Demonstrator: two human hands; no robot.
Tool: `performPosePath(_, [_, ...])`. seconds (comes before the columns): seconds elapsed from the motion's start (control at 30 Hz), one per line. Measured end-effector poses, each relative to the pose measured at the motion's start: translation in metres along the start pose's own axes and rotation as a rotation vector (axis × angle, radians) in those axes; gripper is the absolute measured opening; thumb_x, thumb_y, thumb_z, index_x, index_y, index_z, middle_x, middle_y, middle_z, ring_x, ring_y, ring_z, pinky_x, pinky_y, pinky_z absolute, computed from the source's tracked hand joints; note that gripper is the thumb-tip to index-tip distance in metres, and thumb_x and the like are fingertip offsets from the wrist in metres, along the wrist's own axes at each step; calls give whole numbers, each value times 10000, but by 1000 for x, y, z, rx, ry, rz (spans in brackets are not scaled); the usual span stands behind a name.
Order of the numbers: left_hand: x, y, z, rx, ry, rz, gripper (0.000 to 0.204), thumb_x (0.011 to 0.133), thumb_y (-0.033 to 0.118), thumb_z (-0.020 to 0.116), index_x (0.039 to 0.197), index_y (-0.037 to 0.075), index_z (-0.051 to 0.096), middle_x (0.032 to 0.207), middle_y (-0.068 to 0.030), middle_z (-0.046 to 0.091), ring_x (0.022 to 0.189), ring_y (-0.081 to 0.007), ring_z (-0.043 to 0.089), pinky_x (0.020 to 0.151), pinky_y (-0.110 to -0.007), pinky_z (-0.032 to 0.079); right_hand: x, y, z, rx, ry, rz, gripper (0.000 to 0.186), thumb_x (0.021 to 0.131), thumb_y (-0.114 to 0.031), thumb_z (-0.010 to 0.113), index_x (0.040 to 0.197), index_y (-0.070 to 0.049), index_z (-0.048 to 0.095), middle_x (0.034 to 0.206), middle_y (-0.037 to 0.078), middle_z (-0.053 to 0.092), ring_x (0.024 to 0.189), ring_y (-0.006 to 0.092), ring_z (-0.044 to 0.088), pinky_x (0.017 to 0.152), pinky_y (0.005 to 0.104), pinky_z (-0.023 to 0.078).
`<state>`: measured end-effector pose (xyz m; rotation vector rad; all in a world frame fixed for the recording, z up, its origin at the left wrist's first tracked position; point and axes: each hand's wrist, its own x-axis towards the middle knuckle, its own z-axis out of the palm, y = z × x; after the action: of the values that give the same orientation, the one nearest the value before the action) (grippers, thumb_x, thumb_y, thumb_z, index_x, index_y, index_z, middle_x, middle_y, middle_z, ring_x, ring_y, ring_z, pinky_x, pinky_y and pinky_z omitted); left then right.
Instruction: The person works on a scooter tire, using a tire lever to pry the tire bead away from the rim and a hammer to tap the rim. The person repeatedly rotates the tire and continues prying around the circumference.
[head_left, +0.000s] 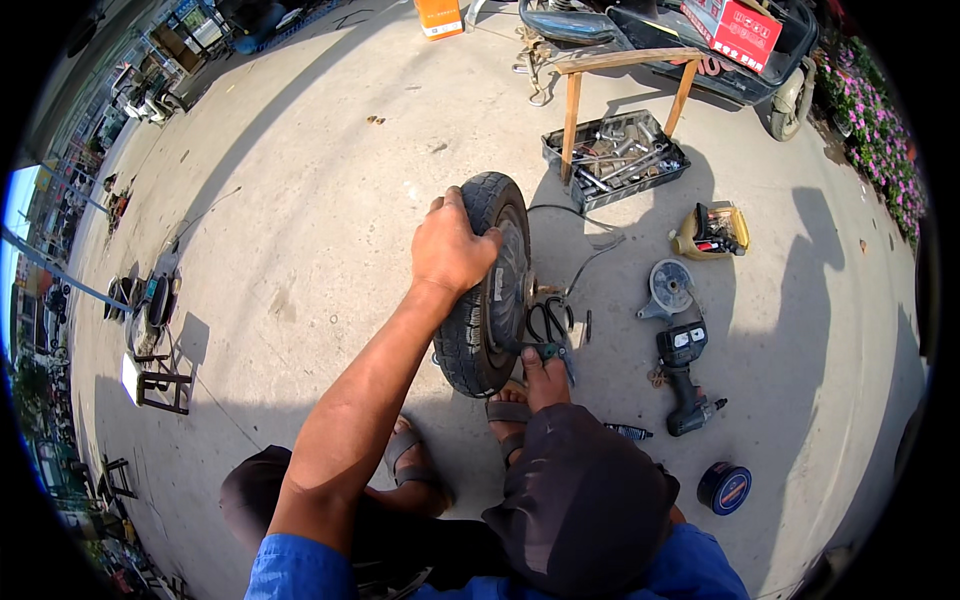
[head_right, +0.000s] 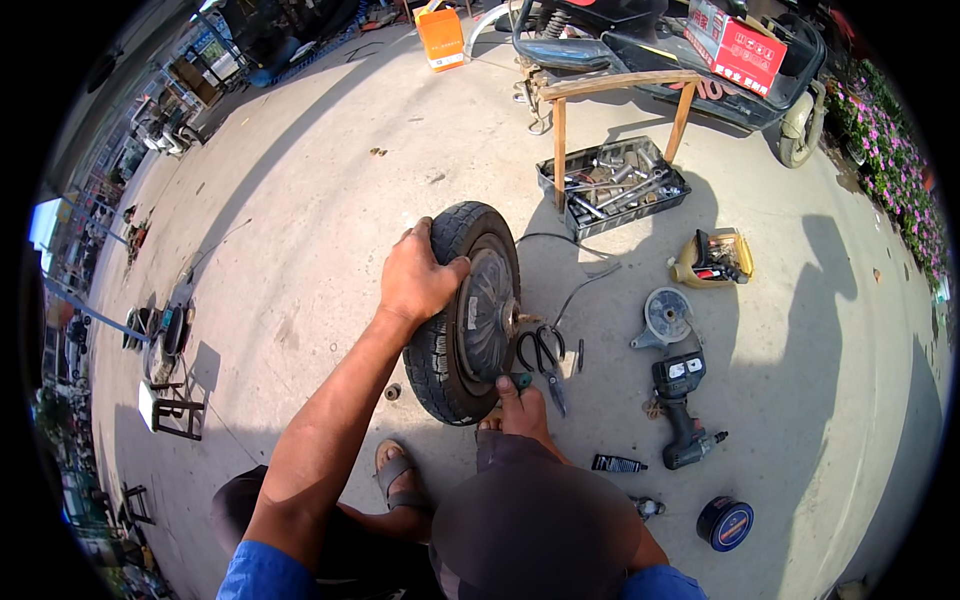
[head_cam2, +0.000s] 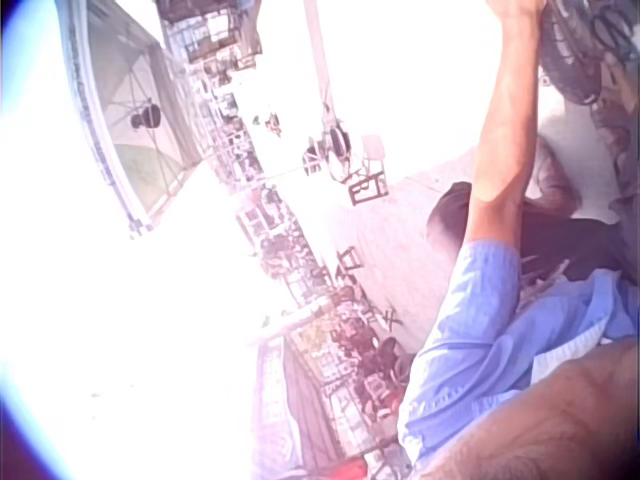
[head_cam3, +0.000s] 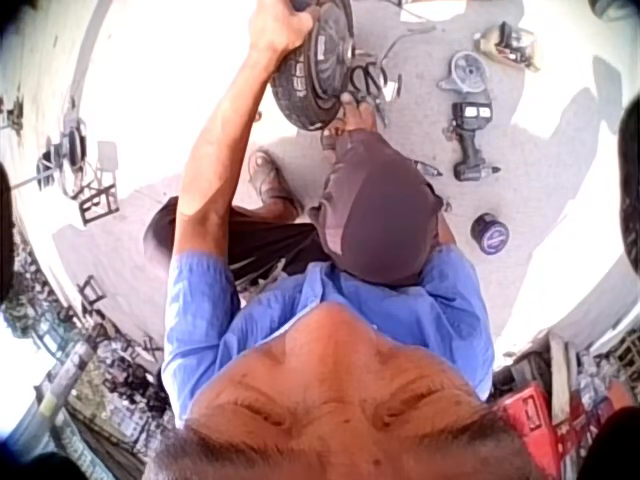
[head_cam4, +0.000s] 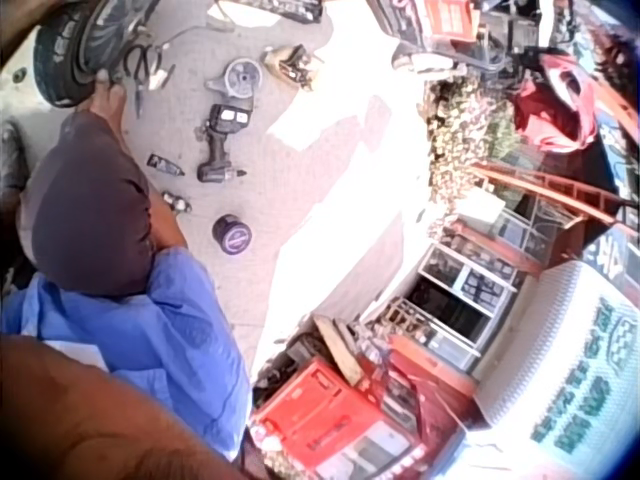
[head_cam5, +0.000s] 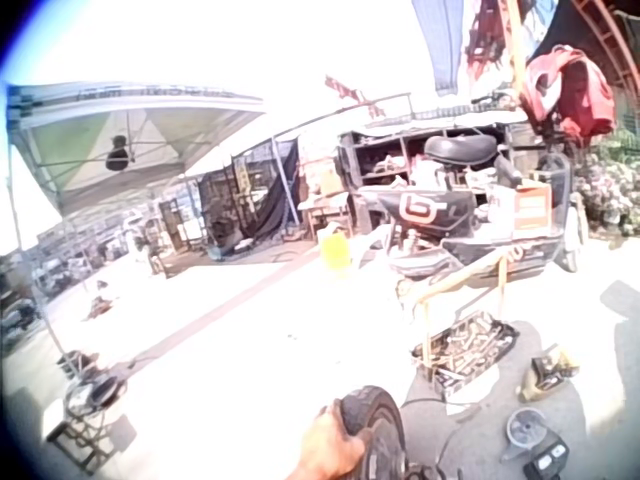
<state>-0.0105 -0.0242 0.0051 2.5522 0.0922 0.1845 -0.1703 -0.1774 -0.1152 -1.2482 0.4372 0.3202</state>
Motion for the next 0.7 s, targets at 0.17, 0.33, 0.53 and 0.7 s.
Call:
performPosePath(0.17, [0, -1, -2, 3, 16, 7, 679, 734, 284, 787, 1249, -121, 612, 1128, -326, 691, 1060, -444, 693, 953, -467, 543, 0, -1, 3, 22, -7, 1, 529, 1026, -507, 637, 954, 17, 609, 703, 63, 601, 545, 126, 552, 495, 330, 469])
performPosePath(0.33, [4, -7, -2, 4, 3, 17, 678, 728, 287, 786, 1235, -129, 614, 1116, -333, 692, 1052, -445, 695, 948, -464, 543, 3, 4, 6, -7, -2, -23, 491, 1042, -473, 624, 969, 13, 618, 714, 61, 611, 549, 117, 551, 489, 324, 465])
performPosePath(0.53, [18, -16, -3, 29, -22, 40, 649, 716, 283, 773, 1197, -129, 631, 1047, -324, 718, 1006, -432, 716, 917, -453, 556, 12, 5, 7, -19, -67, -61, 401, 1062, -384, 597, 951, 0, 626, 686, 37, 597, 546, 107, 549, 471, 313, 449])
performPosePath(0.7, [30, -16, -3, 12, -67, 25, 623, 703, 294, 779, 1159, -114, 656, 1022, -312, 730, 988, -413, 728, 893, -441, 562, 34, 22, 6, -105, -49, -215, 351, 1046, -323, 621, 869, -19, 634, 675, -14, 552, 616, 80, 513, 531, 318, 405])
